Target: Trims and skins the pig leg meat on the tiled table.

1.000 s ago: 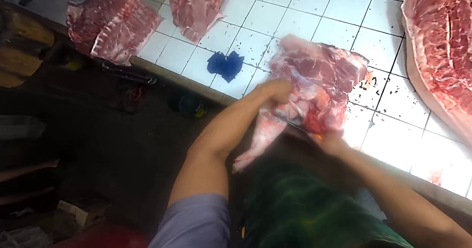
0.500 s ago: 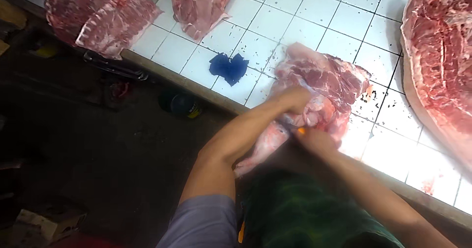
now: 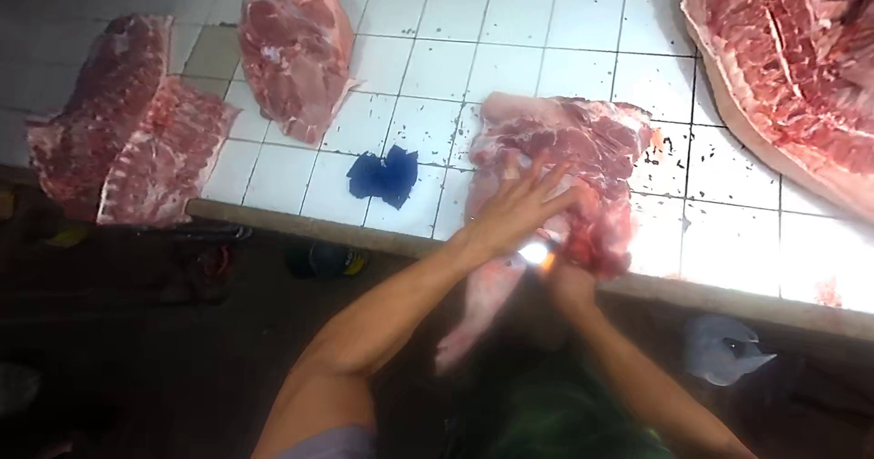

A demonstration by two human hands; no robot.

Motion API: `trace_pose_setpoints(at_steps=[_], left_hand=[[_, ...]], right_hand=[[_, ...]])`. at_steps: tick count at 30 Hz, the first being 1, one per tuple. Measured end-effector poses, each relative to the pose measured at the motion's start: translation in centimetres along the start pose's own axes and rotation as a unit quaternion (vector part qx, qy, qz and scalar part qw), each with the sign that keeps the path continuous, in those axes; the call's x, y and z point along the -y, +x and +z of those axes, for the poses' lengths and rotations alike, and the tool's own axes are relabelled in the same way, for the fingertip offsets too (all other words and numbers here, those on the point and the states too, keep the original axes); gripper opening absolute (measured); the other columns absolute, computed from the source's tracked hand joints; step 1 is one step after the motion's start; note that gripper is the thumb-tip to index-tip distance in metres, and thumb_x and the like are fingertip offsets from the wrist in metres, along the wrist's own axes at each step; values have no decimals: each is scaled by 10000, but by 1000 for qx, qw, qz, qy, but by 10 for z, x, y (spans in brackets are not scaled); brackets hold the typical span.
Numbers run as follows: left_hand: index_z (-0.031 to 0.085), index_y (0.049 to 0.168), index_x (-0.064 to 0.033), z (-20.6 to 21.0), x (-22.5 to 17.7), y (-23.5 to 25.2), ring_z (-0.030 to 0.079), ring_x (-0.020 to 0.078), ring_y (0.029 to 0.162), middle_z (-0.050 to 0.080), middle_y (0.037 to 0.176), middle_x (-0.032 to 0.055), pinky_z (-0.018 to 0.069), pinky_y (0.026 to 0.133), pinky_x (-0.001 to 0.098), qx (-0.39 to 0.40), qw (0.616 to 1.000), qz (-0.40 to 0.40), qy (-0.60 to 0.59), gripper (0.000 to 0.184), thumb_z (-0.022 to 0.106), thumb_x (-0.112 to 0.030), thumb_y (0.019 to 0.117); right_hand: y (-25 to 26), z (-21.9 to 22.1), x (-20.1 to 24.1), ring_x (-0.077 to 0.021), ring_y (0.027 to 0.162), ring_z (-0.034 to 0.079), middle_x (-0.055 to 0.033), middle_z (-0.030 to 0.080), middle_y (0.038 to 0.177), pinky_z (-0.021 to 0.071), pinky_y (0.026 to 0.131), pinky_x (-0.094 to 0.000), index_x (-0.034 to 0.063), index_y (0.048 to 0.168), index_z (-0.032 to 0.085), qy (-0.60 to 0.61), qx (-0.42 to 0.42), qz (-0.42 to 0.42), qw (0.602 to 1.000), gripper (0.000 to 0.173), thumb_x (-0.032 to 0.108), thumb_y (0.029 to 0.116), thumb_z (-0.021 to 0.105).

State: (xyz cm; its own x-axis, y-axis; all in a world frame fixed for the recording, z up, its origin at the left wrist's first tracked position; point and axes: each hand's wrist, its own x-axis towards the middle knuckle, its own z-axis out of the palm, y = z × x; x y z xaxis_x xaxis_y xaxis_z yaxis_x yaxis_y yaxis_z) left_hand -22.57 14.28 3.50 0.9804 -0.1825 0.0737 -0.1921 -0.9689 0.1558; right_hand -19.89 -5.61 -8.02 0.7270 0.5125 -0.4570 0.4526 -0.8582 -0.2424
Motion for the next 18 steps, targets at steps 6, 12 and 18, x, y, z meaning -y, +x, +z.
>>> trace_pose_setpoints(at_steps=[6,12,18], left_hand=[[402,1590,-306,-33,4,10,95,479,1576,197,1703,216,39,1151,839,-42,999,11,14,930,781,-64,776],[382,1606,-256,-57,14,23,101,450,1584,177,1711,209,37,1172,815,-76,997,1,28,823,731,-164,866],[349,1621,-223,-88,24,46,104,425,1590,137,1723,198,30,1160,827,-131,991,-34,1,926,796,-194,810]], right_hand=[[-1,14,-34,-411,900,743,-203,752,978,567,739,-607,17,1142,706,44,-104,36,993,869,794,943,371],[22,2,-48,-426,901,735,-212,747,971,559,740,-642,26,1071,728,99,-156,49,982,820,781,926,441],[42,-32,-75,-437,900,732,-226,739,932,554,741,-633,-1,1040,716,79,-154,5,985,839,779,933,427]])
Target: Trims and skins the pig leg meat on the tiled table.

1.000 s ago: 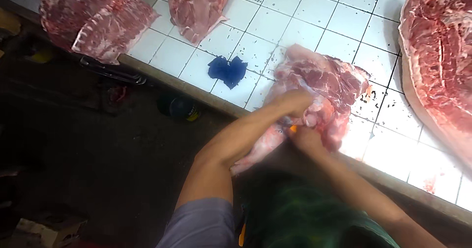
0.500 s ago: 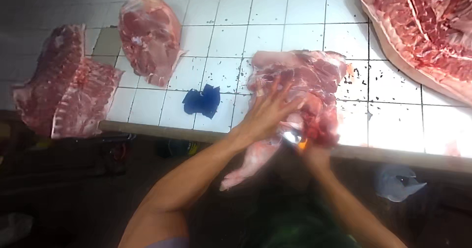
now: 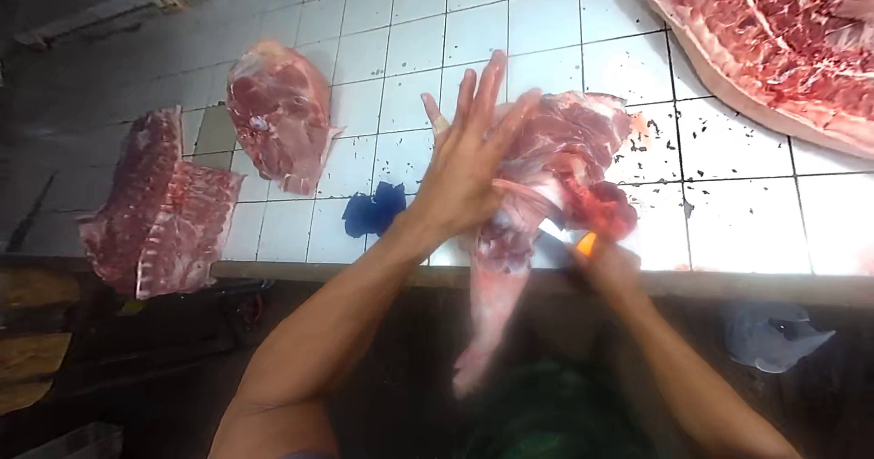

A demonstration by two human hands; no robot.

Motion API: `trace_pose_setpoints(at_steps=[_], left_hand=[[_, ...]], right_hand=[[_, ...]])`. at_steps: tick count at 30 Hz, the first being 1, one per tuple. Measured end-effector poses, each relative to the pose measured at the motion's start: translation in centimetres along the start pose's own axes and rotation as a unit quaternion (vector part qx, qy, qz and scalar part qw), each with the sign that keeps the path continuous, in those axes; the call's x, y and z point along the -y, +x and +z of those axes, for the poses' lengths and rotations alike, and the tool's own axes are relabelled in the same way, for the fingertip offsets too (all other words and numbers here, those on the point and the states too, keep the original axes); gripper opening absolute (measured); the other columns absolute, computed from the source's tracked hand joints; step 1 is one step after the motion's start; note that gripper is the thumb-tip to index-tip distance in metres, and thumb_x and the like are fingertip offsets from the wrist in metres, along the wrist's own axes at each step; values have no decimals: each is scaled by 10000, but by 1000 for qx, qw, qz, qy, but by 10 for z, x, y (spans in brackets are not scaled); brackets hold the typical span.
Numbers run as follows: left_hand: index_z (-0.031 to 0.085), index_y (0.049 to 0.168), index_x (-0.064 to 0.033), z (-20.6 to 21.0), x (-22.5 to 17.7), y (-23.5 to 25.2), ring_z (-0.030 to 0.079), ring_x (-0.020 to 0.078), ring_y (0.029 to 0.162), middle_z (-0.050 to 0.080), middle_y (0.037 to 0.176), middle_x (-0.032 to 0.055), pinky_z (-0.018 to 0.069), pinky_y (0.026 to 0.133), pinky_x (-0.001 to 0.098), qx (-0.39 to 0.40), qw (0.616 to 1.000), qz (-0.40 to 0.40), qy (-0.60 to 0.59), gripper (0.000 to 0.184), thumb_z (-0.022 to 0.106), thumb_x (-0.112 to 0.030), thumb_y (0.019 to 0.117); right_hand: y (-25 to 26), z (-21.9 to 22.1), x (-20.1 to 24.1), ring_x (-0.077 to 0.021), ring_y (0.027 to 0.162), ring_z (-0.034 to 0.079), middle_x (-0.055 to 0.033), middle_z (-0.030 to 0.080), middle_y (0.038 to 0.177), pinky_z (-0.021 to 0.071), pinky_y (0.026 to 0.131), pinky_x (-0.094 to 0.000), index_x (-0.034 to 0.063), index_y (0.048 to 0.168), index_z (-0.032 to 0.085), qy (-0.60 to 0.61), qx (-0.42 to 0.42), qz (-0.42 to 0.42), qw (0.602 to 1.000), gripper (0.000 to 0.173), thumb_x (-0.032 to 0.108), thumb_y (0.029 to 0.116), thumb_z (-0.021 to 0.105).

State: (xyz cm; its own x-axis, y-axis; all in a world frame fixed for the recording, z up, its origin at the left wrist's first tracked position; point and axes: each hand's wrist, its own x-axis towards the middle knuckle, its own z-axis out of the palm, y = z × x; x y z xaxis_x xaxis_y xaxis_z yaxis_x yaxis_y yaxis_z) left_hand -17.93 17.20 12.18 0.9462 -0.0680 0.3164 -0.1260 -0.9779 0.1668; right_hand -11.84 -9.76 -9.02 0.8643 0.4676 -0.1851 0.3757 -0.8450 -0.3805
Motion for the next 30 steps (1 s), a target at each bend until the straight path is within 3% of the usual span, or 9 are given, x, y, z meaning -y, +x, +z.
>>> trace_pose_setpoints(at_steps=[4,7,9,11,13,14,18,24,30], left_hand=[[346,1621,-201,4,16,-5,132,392,1593,111,1726,197,32,1171,813,5,997,-75,-21,936,813,-287,814],[302,1637,-217,13,21,8,112,307,1608,53,1748,117,33,1207,770,14,990,-124,-57,1061,869,-241,740],[312,1632,-183,16,34,13,144,293,1604,109,1744,100,72,1206,776,17,986,-148,-80,1085,890,-215,713],[324,1620,-139,28,64,15,238,306,1575,201,1719,117,192,1205,738,32,972,-202,-114,1104,901,-188,680],[371,1576,-82,57,109,9,467,366,1417,383,1609,198,436,1118,599,62,939,-297,-160,1020,896,-152,704],[415,1538,-59,77,127,4,548,401,1329,482,1516,234,500,1054,589,89,913,-356,-178,934,884,-155,736],[671,1286,-59,162,161,9,671,413,1119,713,1159,219,503,954,690,182,872,-421,-171,520,768,-239,807],[676,1321,-96,162,165,18,654,398,1172,707,1212,205,483,995,671,229,862,-411,-190,487,738,-234,859],[673,1343,-139,162,170,17,671,369,1139,715,1207,176,510,954,646,240,855,-414,-198,510,725,-238,846]], right_hand=[[18,-33,-41,-453,1007,706,-254,710,1108,539,818,-649,-3,1189,679,-23,72,-1,997,813,745,952,463],[29,-50,-38,-436,955,718,-239,724,1021,541,783,-626,-9,1123,687,-42,87,-27,995,842,772,941,430],[44,-62,-32,-436,916,724,-232,728,942,542,756,-631,0,1076,694,-55,100,-62,992,868,806,926,410],[66,-82,-42,-456,938,711,-234,726,948,528,770,-664,28,1078,695,-75,140,-66,985,819,794,928,446],[90,-107,-70,-495,976,691,-259,720,968,510,796,-709,34,1083,708,-83,170,-42,981,725,719,961,505],[101,-118,-86,-505,978,685,-269,714,955,502,797,-719,30,1062,711,-85,180,-35,979,693,687,980,509],[114,-157,-127,-421,862,691,-195,678,799,508,743,-655,63,950,685,-125,216,-79,965,750,771,955,438],[81,-146,-63,-349,791,687,-120,657,749,523,681,-598,111,872,663,-126,231,-166,950,727,817,892,487],[103,-139,-28,-304,787,687,-77,644,734,531,676,-556,158,859,644,-191,240,-179,935,739,863,882,425]])
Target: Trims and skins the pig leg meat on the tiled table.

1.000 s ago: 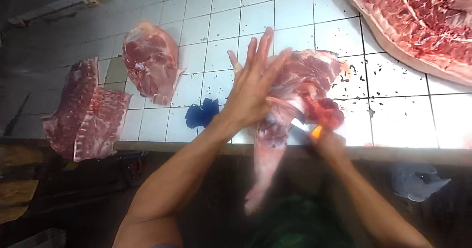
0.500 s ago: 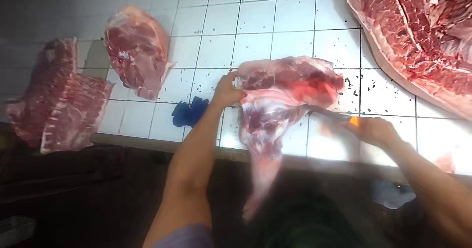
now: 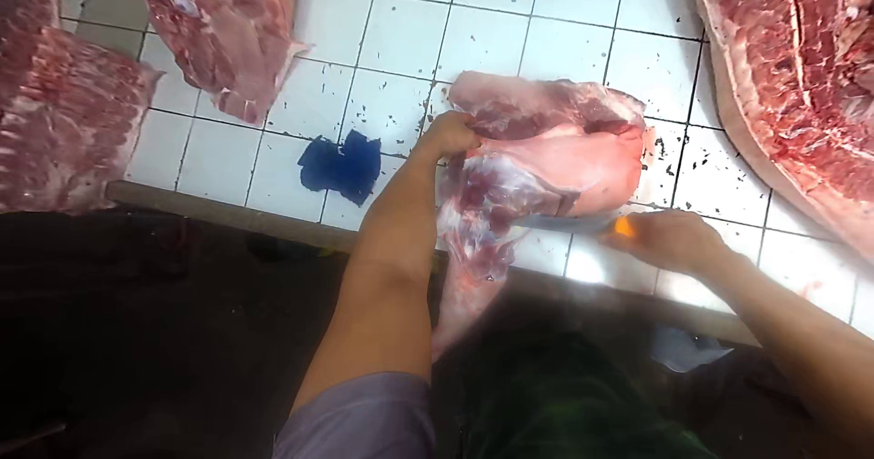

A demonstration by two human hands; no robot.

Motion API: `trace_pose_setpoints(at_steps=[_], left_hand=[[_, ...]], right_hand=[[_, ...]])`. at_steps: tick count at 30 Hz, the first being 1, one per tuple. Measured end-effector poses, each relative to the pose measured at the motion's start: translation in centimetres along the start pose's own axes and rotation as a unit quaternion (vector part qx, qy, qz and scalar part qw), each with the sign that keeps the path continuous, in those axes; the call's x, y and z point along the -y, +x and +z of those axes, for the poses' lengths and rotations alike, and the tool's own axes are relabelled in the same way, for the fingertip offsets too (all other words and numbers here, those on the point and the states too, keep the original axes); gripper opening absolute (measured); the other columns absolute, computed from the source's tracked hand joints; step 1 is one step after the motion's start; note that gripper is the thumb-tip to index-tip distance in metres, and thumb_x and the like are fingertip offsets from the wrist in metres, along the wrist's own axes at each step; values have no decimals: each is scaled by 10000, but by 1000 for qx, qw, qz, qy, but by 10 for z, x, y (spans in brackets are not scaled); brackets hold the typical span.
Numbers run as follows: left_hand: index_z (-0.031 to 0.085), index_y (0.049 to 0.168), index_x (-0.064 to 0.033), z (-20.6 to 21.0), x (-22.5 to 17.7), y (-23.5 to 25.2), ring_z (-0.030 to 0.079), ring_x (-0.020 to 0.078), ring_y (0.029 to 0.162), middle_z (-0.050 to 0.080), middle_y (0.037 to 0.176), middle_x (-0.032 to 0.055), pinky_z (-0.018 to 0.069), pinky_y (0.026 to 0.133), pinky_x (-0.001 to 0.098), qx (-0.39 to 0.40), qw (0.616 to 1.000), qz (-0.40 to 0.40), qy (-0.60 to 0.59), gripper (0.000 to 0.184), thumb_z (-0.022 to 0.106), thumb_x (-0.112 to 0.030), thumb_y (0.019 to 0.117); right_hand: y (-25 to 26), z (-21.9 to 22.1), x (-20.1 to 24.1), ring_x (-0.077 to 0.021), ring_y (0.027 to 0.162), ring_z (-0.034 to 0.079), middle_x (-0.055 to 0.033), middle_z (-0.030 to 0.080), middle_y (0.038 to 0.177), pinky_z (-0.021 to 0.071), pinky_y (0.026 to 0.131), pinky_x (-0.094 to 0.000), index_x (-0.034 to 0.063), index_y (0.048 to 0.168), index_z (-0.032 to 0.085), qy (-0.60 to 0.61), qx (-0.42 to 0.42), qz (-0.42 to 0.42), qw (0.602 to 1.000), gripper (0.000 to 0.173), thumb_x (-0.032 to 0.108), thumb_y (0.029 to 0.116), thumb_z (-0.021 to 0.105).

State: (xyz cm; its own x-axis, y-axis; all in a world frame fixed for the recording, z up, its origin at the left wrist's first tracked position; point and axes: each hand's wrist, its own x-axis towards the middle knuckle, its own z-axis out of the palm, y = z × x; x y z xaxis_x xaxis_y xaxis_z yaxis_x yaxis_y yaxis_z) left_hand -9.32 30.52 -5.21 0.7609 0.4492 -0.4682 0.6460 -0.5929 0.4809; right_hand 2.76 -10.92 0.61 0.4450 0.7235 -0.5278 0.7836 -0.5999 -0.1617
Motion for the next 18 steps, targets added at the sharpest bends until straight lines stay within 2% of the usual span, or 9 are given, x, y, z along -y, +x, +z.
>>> trace_pose_setpoints(at_steps=[2,6,9,11,12,14,16,18], left_hand=[[661,1354,-134,0,3,1,679,361,1108,713,1200,178,522,922,633,5,1000,2,-17,522,723,-233,845],[649,1365,-155,-2,7,4,695,332,1052,717,1193,155,555,863,589,19,999,-7,-43,535,731,-230,842],[659,1345,-154,-1,6,7,690,335,1065,717,1190,156,549,872,602,12,999,-11,-39,529,739,-229,828],[668,1330,-148,1,7,8,683,337,1089,717,1192,152,536,906,610,9,999,-6,-35,508,736,-243,836],[672,1325,-153,2,9,8,692,323,1062,722,1179,144,548,885,596,8,999,-3,-39,498,728,-243,838],[670,1328,-142,-2,16,4,698,314,1041,722,1175,145,556,879,580,6,998,0,-62,471,719,-222,866],[668,1316,-114,-2,19,2,693,327,1043,717,1167,162,550,891,588,0,997,1,-75,459,721,-201,869],[673,1309,-118,2,15,3,693,331,1055,717,1171,164,549,891,595,-8,997,-4,-76,468,723,-192,850]], right_hand=[[1,-3,-5,-298,760,682,-74,629,702,525,659,-546,157,824,638,-3,1,-5,1000,739,863,881,427],[6,-2,-4,-320,800,683,-95,641,732,522,694,-567,143,851,645,4,23,17,1000,710,823,909,449],[25,6,19,-339,843,689,-124,679,802,533,750,-602,114,892,698,75,75,21,994,678,752,952,478],[44,18,42,-337,843,697,-125,694,823,540,743,-626,127,934,726,125,80,-1,989,712,782,944,446],[51,23,47,-319,837,700,-106,691,824,550,727,-621,154,941,717,132,71,-12,989,724,814,929,421],[51,27,40,-307,805,690,-97,676,798,548,712,-610,157,922,715,140,63,-18,988,724,813,934,409],[38,33,21,-333,807,672,-129,657,783,521,727,-612,109,895,697,143,92,20,985,758,796,955,383],[20,33,6,-338,813,661,-144,642,789,507,734,-603,81,920,683,145,115,45,982,775,798,953,389]])
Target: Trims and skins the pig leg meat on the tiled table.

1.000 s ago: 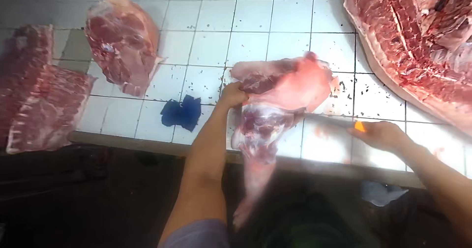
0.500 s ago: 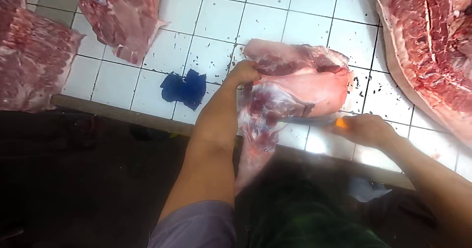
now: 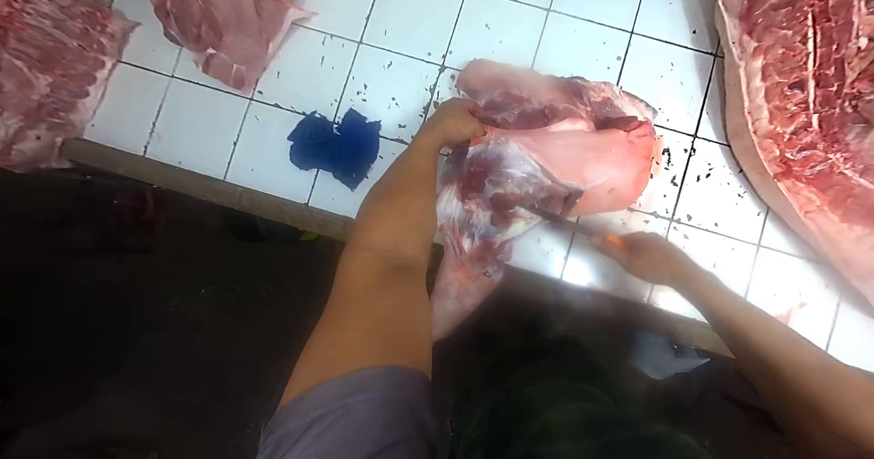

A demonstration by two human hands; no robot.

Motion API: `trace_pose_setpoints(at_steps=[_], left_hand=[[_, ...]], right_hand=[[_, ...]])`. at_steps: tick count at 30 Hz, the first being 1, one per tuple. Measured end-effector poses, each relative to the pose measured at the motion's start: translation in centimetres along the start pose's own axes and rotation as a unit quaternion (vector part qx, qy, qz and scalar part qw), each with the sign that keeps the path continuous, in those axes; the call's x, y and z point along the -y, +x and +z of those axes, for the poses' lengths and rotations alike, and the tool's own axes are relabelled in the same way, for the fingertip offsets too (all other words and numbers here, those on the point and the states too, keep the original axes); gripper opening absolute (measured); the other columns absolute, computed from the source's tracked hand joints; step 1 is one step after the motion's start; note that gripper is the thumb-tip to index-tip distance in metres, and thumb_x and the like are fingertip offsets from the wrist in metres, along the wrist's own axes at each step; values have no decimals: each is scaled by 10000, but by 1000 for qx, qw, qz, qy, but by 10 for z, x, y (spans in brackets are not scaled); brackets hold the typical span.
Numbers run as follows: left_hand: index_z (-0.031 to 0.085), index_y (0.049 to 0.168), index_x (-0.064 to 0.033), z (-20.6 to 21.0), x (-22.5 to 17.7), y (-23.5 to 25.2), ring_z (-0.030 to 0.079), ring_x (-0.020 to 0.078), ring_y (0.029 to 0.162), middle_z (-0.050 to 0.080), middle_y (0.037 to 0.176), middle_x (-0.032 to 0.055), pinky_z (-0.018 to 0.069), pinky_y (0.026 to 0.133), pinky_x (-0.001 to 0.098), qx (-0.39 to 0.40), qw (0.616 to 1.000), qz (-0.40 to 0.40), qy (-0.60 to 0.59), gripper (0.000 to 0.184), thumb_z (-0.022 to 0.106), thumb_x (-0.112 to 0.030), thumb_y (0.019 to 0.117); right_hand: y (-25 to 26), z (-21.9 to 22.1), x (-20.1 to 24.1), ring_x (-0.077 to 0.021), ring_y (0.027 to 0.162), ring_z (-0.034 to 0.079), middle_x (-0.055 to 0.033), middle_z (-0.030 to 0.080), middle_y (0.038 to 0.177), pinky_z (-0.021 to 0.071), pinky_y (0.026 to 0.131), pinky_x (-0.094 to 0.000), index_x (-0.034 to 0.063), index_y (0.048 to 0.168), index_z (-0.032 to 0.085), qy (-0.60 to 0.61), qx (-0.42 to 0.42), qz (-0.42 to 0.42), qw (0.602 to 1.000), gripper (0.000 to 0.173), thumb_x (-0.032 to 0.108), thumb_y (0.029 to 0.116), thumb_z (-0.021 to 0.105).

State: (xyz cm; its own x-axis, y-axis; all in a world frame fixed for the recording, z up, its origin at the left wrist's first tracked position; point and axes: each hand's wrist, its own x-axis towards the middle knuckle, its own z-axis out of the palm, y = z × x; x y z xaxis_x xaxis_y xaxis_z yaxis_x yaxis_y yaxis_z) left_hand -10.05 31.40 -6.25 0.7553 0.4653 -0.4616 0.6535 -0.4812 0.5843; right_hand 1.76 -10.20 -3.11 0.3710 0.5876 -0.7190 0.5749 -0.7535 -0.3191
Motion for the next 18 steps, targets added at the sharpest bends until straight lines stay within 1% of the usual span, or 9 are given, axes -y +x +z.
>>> trace_pose_setpoints(at_steps=[3,4,6,8,10,11,12,14,18], left_hand=[[675,1318,-128,2,-4,-1,686,319,1085,719,1187,149,539,915,590,-14,1000,-4,6,481,725,-197,845],[673,1317,-118,2,-4,-3,682,322,1098,717,1191,152,533,931,591,-18,1000,-4,5,478,726,-190,848],[668,1319,-107,6,-3,-4,676,330,1116,715,1192,160,523,953,595,-21,1000,-6,8,478,724,-186,851],[676,1307,-115,8,-7,-3,675,327,1118,718,1183,155,520,958,596,-26,1000,-10,13,472,727,-194,844],[687,1289,-126,8,-9,-2,677,322,1118,723,1173,145,520,952,601,-29,999,-12,23,464,729,-208,834],[692,1280,-131,9,-10,-2,676,326,1122,724,1171,143,518,952,607,-29,999,-12,30,464,732,-214,825],[696,1272,-135,11,-11,-2,672,332,1129,723,1170,143,514,953,617,-28,999,-13,37,466,738,-221,816],[704,1252,-139,10,-11,-2,669,348,1124,723,1155,150,509,942,637,-29,999,-6,45,468,746,-232,795],[714,1244,-139,7,-4,3,662,364,1143,721,1172,158,501,956,650,-18,998,28,44,467,761,-273,799]], right_hand=[[-26,-5,-8,-306,828,651,-136,643,884,531,764,-564,72,1174,594,27,30,-50,998,583,616,966,612],[-33,-5,-9,-290,817,650,-126,641,889,538,758,-541,78,1196,578,27,29,-70,997,524,548,976,644],[-50,-9,-6,-285,803,671,-121,660,869,549,757,-531,88,1171,624,1,18,-92,996,474,534,1017,586],[-66,-26,2,-277,790,676,-105,672,842,542,747,-533,115,1143,659,-25,27,-70,997,492,567,1045,493],[-77,-45,12,-156,598,619,-30,656,758,529,575,-373,149,1128,647,9,81,-26,996,455,555,1065,451],[-80,-52,17,-120,515,587,-20,652,735,505,483,-292,149,1151,625,53,122,9,991,440,538,1074,432],[-81,-57,22,-120,466,575,-33,649,722,499,434,-264,145,1183,605,103,156,41,982,436,523,1080,415],[-80,-66,30,-135,440,558,-53,621,714,499,405,-267,144,1225,595,168,198,73,963,457,523,1091,377],[-72,-72,38,-120,409,507,-46,553,676,469,364,-270,131,1129,603,242,267,78,930,500,538,1102,313]])
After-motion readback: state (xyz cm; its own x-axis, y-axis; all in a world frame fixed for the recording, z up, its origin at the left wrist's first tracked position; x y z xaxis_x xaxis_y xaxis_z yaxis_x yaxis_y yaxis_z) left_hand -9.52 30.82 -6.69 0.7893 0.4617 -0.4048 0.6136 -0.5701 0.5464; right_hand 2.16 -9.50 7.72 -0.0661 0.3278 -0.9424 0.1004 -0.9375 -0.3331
